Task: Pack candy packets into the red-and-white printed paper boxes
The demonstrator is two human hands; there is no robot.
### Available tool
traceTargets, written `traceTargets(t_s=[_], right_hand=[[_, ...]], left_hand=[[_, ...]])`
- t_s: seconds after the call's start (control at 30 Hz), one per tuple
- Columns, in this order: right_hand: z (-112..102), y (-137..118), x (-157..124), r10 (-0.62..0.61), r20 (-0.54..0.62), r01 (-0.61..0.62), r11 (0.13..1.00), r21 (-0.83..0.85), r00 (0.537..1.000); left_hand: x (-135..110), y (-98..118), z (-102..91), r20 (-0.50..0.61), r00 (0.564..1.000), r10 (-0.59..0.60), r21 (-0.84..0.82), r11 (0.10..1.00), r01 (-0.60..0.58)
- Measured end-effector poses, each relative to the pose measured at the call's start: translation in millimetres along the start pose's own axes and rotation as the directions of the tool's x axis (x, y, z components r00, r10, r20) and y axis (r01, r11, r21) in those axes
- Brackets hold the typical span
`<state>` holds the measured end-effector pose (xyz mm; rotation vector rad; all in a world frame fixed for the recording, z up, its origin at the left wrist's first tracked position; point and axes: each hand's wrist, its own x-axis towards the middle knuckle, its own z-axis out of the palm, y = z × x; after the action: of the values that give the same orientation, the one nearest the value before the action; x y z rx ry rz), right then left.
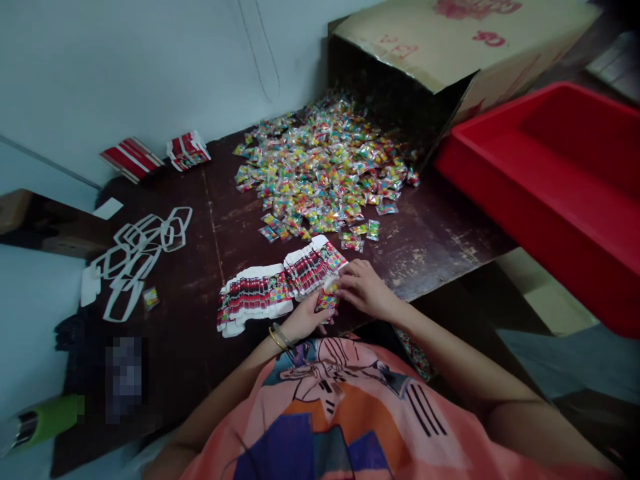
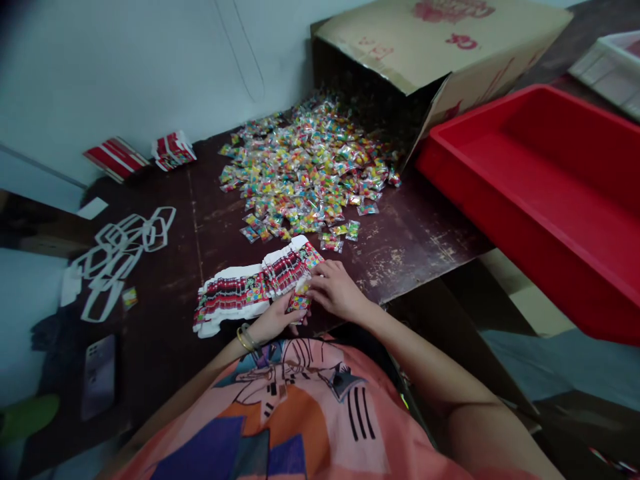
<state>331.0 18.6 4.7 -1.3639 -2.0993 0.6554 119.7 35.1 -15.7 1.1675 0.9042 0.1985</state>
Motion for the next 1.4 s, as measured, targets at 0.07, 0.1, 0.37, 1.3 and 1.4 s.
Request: traceTargets(t_s=[0.07,0.1,0.37,1.3,1.4], right_hand=[[3.7,-2.0,0.4,-0.035,0.016,0.035,0.999,-0.026,0.999],[7.2,-3.4,-0.2,-0.021,-0.022,0.021,1.0,-0.022,1.0],[37.4,-18.2,-12.9,0.27,-0.309,-0.115,0.892,0.438,0.912],[24.1,-8.3,-9.7,0.221,-0.166,-0.104,0.846,0.523,0.961],[26.9,-5.7,-23.8,0.173,-0.18,-0.079,0.896,0.437,0.968]], left_hand=[[-1.2,1.1,-0.8,-0.004,1.0,-0.001,-0.025,1.0,0.001],[-1.6,1.7,-0.9,-0.005,1.0,0.001,-0.046,0.999,-0.001],[2.4,10.9,5.0,-0.055,0.998,0.033,-0.243,0.969,-0.046],[3.0,23.2,5.0,0.044,0.999,-0.011,-0.293,0.956,0.024],[3.4,19.0,11.5,0.106,0.99,-0.091,-0.356,0.927,0.123]])
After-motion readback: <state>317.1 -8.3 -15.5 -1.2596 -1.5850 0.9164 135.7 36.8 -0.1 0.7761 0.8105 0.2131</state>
